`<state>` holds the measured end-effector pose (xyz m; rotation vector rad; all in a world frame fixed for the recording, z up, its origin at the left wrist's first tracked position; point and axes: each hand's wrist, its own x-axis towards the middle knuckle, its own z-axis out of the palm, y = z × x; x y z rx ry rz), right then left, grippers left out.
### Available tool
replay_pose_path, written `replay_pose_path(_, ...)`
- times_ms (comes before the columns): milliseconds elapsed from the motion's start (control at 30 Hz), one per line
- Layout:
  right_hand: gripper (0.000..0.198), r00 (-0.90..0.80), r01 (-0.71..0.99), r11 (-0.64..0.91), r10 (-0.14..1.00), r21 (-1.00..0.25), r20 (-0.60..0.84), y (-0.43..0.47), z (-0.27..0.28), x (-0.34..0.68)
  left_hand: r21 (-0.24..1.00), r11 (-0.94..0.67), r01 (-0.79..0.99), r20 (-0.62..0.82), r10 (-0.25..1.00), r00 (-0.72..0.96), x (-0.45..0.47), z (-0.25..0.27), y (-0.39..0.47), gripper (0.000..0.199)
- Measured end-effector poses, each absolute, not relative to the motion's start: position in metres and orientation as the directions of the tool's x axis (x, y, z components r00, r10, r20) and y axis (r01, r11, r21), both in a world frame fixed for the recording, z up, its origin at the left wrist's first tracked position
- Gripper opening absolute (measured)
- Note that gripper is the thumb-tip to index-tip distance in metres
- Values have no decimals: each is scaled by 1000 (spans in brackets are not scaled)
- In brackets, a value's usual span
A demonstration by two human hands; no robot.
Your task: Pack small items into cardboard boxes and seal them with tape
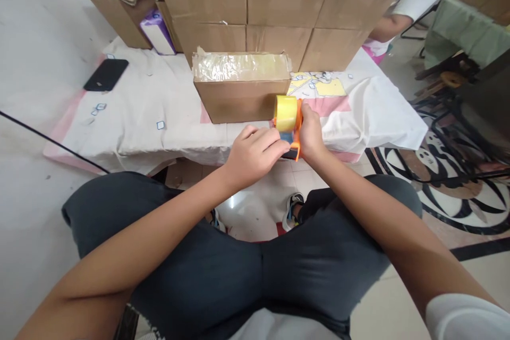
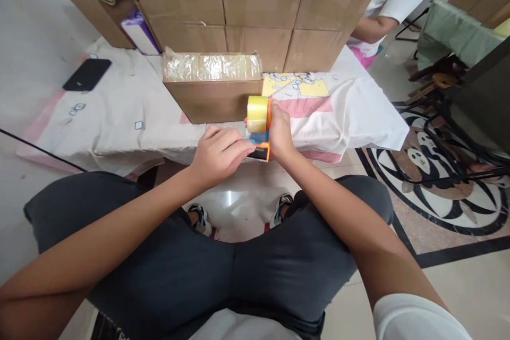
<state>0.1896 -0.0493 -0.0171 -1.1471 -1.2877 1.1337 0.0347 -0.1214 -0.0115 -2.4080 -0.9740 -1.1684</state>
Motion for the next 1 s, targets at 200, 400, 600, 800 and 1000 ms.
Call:
replay_pose_path(200,69,33,27,133,990,-991,134,-51,-23,191,63,-760,647,745,467,476,40,4,-127,25)
replay_pose_path(400,69,37,-11,135,990,-991,135,-38,-19,197,-351,-685,638,797,139,588,50,28,-133,20)
replay_pose_path(600,52,148,-389,-6,987,-921,-69,-15,-19,210,-475,-706,524,750,-13,662,69,29,-149,13)
replay_pose_path(800,48,128,-524,62,992,-850,-7,-4,-5,235,-441,-759,479,753,-23,657,77,26,-151,11)
replay_pose_path(1000,36,192,-340,208,970,-917,149,-16,7,253,-407,-808,425,735,-13,678,85,21,-154,12)
